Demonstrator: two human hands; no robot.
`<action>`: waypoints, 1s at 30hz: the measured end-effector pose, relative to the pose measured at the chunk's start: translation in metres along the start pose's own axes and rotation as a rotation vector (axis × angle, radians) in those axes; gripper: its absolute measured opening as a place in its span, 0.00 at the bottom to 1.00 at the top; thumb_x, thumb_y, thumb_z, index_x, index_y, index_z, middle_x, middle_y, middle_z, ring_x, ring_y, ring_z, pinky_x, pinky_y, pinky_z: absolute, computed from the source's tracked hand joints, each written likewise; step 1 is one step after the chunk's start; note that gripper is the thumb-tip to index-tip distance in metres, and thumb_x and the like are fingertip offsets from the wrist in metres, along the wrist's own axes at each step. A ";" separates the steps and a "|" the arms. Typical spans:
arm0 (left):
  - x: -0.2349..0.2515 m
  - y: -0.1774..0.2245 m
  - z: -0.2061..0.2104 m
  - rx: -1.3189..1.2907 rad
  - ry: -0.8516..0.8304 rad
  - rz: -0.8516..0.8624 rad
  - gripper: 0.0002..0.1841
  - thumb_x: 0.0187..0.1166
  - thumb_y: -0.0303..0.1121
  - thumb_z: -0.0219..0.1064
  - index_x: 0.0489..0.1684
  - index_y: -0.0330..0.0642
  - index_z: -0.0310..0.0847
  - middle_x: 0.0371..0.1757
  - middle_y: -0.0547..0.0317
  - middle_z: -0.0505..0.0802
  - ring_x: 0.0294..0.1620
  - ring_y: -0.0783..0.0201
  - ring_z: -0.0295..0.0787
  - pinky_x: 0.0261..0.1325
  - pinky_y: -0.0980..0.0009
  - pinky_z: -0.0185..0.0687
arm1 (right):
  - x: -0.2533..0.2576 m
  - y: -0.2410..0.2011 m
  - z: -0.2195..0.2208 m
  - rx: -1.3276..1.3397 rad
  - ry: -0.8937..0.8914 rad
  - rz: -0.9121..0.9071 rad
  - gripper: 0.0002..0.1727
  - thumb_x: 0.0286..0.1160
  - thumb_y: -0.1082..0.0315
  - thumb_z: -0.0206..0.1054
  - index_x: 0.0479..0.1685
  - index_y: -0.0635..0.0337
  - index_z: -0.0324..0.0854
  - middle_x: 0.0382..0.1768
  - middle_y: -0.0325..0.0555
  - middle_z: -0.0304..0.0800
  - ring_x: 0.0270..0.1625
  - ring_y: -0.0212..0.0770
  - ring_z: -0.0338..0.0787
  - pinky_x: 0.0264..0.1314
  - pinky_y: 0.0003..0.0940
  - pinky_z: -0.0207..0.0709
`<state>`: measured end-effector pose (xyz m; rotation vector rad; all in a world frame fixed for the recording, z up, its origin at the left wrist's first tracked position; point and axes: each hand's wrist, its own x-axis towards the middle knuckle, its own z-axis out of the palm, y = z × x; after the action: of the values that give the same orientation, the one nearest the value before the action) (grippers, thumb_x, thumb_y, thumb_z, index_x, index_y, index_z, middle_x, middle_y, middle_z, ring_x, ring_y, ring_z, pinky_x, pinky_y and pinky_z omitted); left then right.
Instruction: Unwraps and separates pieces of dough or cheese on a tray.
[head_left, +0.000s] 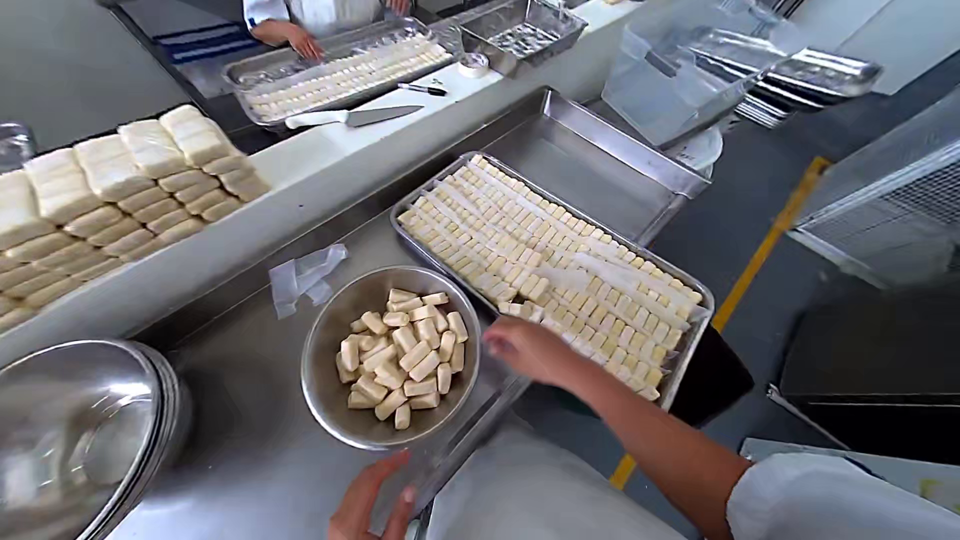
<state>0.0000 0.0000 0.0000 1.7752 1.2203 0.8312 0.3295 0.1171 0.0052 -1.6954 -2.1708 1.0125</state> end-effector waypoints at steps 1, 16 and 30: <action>0.010 0.004 0.009 0.035 -0.047 0.003 0.19 0.83 0.37 0.67 0.60 0.26 0.85 0.59 0.40 0.93 0.65 0.55 0.90 0.73 0.55 0.83 | 0.007 0.035 -0.013 -0.039 0.092 0.077 0.13 0.80 0.69 0.67 0.58 0.59 0.89 0.57 0.54 0.90 0.61 0.54 0.90 0.66 0.59 0.82; 0.034 0.037 -0.029 0.252 -0.015 -0.053 0.16 0.82 0.36 0.67 0.59 0.33 0.88 0.57 0.47 0.95 0.62 0.57 0.92 0.70 0.56 0.84 | 0.039 0.111 0.011 0.102 0.290 0.289 0.20 0.80 0.60 0.72 0.67 0.57 0.85 0.54 0.57 0.93 0.54 0.57 0.93 0.61 0.64 0.82; 0.008 0.019 -0.084 0.273 0.030 -0.035 0.16 0.83 0.35 0.68 0.59 0.32 0.88 0.56 0.44 0.95 0.61 0.53 0.92 0.69 0.55 0.84 | 0.029 0.055 -0.059 0.912 0.640 0.342 0.17 0.86 0.67 0.64 0.66 0.66 0.78 0.49 0.53 0.88 0.45 0.41 0.92 0.49 0.40 0.89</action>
<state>-0.0613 0.0246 0.0555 1.9563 1.4357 0.6990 0.3947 0.1724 0.0077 -1.5904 -0.8279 1.0795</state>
